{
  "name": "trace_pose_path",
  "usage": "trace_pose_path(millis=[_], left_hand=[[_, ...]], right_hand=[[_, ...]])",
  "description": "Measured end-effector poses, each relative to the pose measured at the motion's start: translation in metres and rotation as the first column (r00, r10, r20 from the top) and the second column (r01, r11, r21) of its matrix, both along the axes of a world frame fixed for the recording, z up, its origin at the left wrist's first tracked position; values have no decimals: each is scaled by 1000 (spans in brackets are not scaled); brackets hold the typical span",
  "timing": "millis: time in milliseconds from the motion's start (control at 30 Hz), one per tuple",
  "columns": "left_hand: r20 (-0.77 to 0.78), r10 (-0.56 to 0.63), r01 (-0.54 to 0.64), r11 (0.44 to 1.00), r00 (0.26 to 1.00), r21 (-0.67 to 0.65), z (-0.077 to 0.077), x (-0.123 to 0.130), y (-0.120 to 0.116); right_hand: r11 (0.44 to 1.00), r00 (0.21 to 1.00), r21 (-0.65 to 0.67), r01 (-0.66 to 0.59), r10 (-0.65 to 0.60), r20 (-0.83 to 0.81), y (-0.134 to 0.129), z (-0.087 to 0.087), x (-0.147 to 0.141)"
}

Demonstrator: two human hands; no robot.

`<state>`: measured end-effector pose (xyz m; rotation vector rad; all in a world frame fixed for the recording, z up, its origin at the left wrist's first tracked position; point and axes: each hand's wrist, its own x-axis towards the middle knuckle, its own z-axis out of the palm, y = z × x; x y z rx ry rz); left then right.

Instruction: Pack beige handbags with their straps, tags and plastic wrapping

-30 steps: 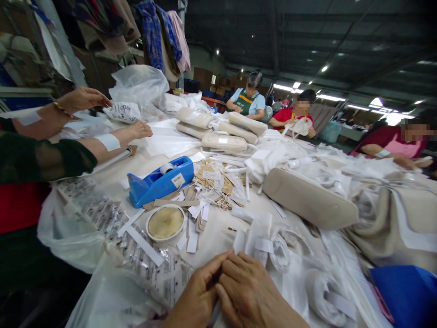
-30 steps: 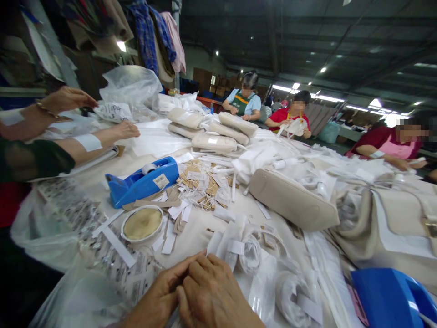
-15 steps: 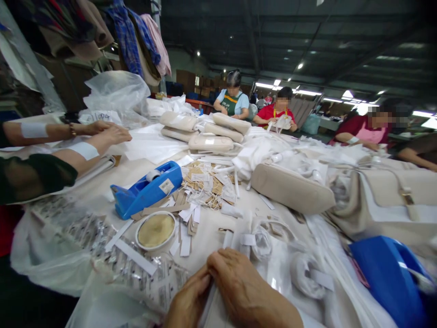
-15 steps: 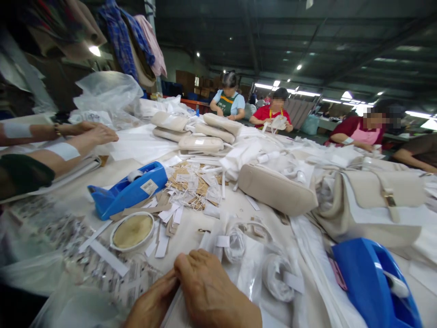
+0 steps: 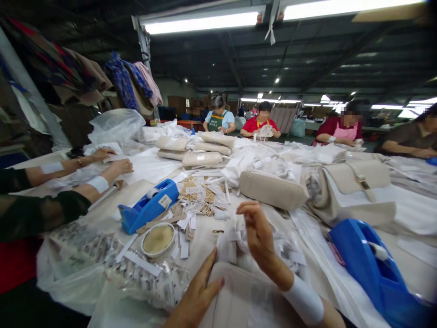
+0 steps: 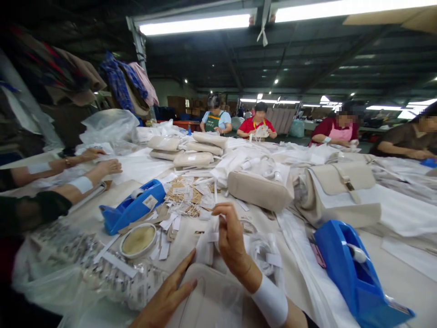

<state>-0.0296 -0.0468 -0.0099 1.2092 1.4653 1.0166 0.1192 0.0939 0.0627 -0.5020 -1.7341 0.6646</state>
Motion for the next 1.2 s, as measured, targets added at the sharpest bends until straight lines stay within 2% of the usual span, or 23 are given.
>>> trace_pose_path(millis=[67, 133, 167, 233, 300, 333, 400, 467, 600, 733, 800, 967, 1067, 1133, 1200], left_hand=[[-13, -12, 12, 1000, 1000, 1, 1, 0, -1], [-40, -17, 18, 1000, 999, 16, -4, 0, 0], [-57, -11, 13, 999, 998, 31, -9, 0, 1], [-88, 23, -18, 998, 996, 62, -19, 0, 5], [-113, 54, -48, 997, 992, 54, -28, -2, 11], [-122, 58, -54, 998, 991, 36, -31, -3, 13], [-135, 52, -52, 999, 990, 5, -33, -5, 17], [-135, 40, -42, 999, 990, -13, -30, -8, 20], [-110, 37, -51, 991, 993, -127, -12, -8, 23], [-91, 78, -92, 984, 993, -155, 10, 1, 21], [-89, 119, -132, 981, 989, -146, 18, 7, 20], [2, 178, -178, 980, 984, -84, 28, 13, 21], [68, 169, -165, 984, 983, -64, 22, 12, 24], [138, 136, -132, 991, 981, -34, 12, 10, 25], [205, 104, -107, 994, 973, 4, 2, 9, 25]], right_hand=[[971, 975, -102, 217, -221, -30, 9, 17, 34], [888, 920, -251, 385, -390, 31, 8, 20, 76], [828, 887, -326, 456, -454, 88, 3, 16, 97], [680, 821, -469, 564, -523, 229, -16, -5, 135], [516, 804, -630, 581, -486, 343, -40, -34, 161], [464, 806, -673, 577, -458, 375, -51, -47, 169], [407, 819, -720, 562, -392, 418, -69, -67, 176], [388, 837, -747, 540, -343, 427, -79, -73, 174], [355, 911, -841, 409, -212, 353, -74, -58, 159], [229, 973, -947, 224, -3, 230, -64, -41, 150], [189, 977, -962, 198, 38, 209, -63, -33, 148], [152, 982, -973, 175, 38, 183, -69, -21, 144], [171, 985, -972, 161, 41, 170, -71, -29, 144], [232, 985, -959, 164, 13, 171, -73, -38, 145], [318, 976, -923, 216, -48, 211, -74, -47, 147]])
